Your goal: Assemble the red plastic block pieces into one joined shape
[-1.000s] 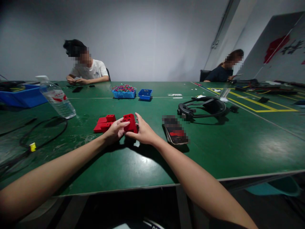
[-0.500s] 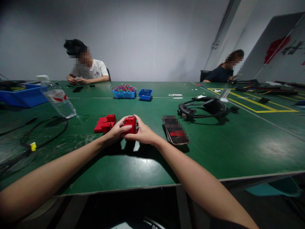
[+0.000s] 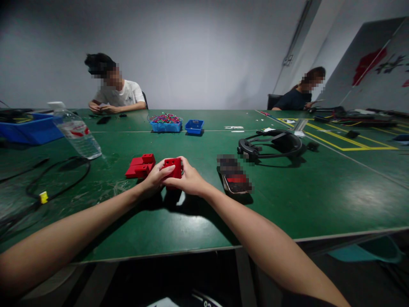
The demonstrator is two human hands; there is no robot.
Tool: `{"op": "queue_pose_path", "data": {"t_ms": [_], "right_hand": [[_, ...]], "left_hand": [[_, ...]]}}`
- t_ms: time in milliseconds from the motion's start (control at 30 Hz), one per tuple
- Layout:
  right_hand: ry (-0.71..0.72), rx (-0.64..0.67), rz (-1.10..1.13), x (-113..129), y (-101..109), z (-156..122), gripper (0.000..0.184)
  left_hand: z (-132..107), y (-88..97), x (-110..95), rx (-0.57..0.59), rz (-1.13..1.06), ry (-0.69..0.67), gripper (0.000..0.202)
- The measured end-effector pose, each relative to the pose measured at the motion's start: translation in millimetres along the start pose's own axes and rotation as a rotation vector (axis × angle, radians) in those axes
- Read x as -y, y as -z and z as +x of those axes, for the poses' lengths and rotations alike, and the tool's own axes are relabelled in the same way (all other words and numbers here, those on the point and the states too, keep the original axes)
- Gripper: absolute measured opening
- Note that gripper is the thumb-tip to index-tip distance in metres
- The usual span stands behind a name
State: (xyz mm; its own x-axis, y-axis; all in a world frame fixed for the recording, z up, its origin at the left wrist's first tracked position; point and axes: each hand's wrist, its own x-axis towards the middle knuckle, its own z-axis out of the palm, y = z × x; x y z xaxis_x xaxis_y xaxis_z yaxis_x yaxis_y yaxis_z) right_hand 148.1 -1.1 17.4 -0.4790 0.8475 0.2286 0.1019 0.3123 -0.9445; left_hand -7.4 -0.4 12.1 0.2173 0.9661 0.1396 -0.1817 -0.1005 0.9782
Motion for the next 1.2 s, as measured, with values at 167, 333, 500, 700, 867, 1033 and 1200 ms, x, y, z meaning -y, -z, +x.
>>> {"op": "queue_pose_path", "data": {"t_ms": [167,333,500,700,867,1033,1200], "right_hand": [[-0.027,-0.018,0.003,0.2,0.3,-0.8,0.074],[-0.016,-0.013,-0.009,-2.4,0.4,0.1,0.074],[-0.008,0.002,-0.038,-4.5,1.0,0.7,0.073],[-0.038,0.076,-0.182,6.5,9.3,-0.5,0.08],[0.033,0.089,-0.302,8.1,13.2,-2.1,0.095],[0.085,0.072,-0.352,4.5,10.8,-1.8,0.096],[0.28,0.06,-0.46,-4.0,8.9,-0.2,0.116]], "left_hand": [[-1.0,1.9,-2.2,0.026,0.027,0.011,0.054],[-1.9,1.0,-4.4,0.028,0.048,0.024,0.054],[0.0,1.2,-2.2,0.04,0.048,0.037,0.055],[4.6,7.8,-5.6,0.087,0.213,-0.002,0.052],[4.6,13.5,-8.9,0.167,0.326,-0.056,0.046],[6.2,12.9,-5.9,0.159,0.272,-0.034,0.047],[8.9,7.4,0.8,0.006,0.112,0.019,0.044]]}}
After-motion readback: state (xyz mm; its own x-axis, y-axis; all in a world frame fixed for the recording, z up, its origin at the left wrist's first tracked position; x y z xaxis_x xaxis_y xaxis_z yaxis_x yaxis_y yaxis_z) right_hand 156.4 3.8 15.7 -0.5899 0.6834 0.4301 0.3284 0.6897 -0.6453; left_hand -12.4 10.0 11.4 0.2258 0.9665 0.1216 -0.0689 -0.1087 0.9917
